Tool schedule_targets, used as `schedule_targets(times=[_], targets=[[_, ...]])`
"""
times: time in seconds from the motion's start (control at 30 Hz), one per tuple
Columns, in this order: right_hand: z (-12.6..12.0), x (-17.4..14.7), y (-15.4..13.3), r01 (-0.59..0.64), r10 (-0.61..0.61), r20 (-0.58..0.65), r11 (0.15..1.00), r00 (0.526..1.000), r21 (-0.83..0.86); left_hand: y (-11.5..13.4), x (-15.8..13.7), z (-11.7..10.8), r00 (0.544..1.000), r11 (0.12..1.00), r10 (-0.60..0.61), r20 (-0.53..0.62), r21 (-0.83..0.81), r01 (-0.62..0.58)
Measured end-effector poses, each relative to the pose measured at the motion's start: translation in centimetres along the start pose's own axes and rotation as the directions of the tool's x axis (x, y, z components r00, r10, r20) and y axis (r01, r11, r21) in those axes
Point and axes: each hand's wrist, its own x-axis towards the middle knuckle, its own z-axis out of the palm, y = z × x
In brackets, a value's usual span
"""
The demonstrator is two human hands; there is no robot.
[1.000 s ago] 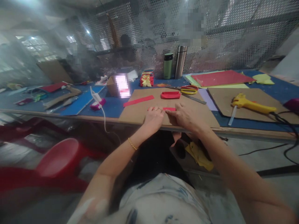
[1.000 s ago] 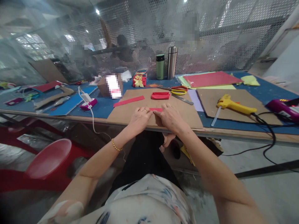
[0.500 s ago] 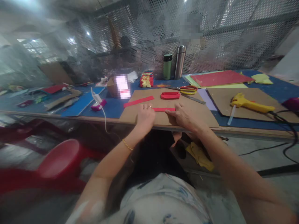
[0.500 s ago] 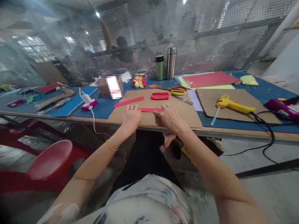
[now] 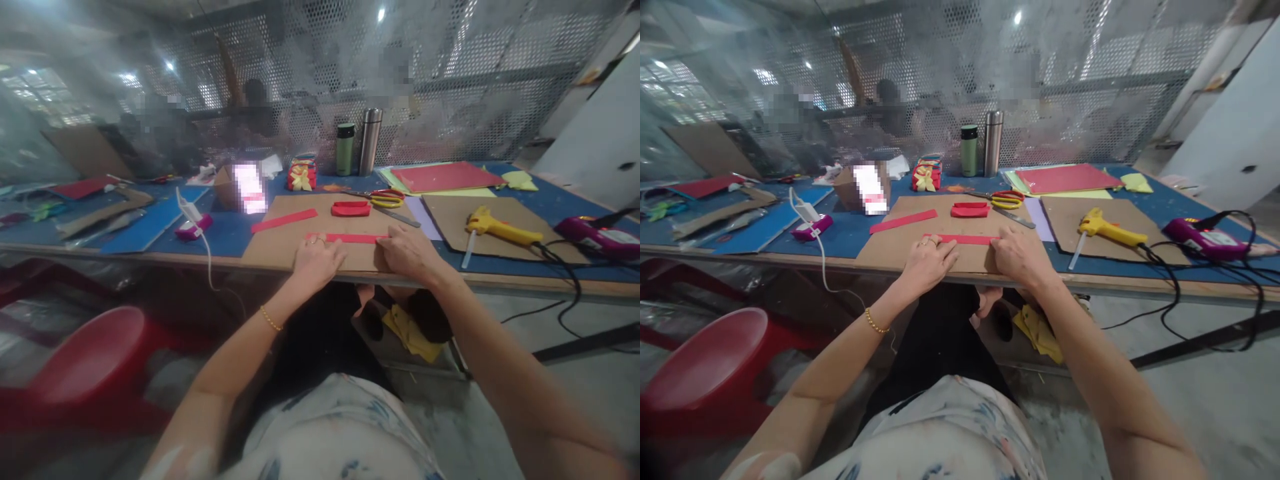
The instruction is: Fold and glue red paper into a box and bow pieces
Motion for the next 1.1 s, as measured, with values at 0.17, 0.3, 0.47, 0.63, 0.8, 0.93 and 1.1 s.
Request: schedule_targets(times=[0.17,0.3,0.47,0.63,0.8,0.93,1.1], targets=[[-1.4,1.2,1.0,0.0,-0.001,-0.031,0.999,1.0,-0.033,-0.1,0.9,-1.3,0.997,1.0,0.027,0.067,-0.011,-0.026],[-1.2,2.5,0.2,0.187,-0.183,-0.098,0.981,0.978,0.04,-0.6,2.2,-2.0,0.991,0.999,0.051,0.124,-0.007,-0.051],[0.0,2.4,-0.4,0.235,-0.227,-0.128,0.971,0.966,0.053,-1.2,3.8,-2.5,0.988,0.998,0.065,0.143,-0.006,-0.065],[1.0,2.4,-0.1,0.22,-0.207,-0.185,0.974,0.961,0.053,-1.5,4.8,-2.1,0.985,0.994,0.109,0.133,-0.02,-0.107],[1.1,2.3,0.2,0.191,-0.144,-0.254,0.966,0.956,0.171,-2.5,5.4,-1.1,0.99,0.989,0.109,0.092,-0.108,-0.098],[0.9,3.0,1.0,0.09,-0.035,-0.177,0.945,0.983,0.313,-3.9,6.3,-0.6,0.991,0.938,0.101,0.091,-0.339,-0.065],[0.6,4.6,2.0,-0.026,0.029,0.0,0.887,1.0,0.461,-4.8,7.3,-0.5,0.983,0.874,0.055,0.175,-0.485,0.037]])
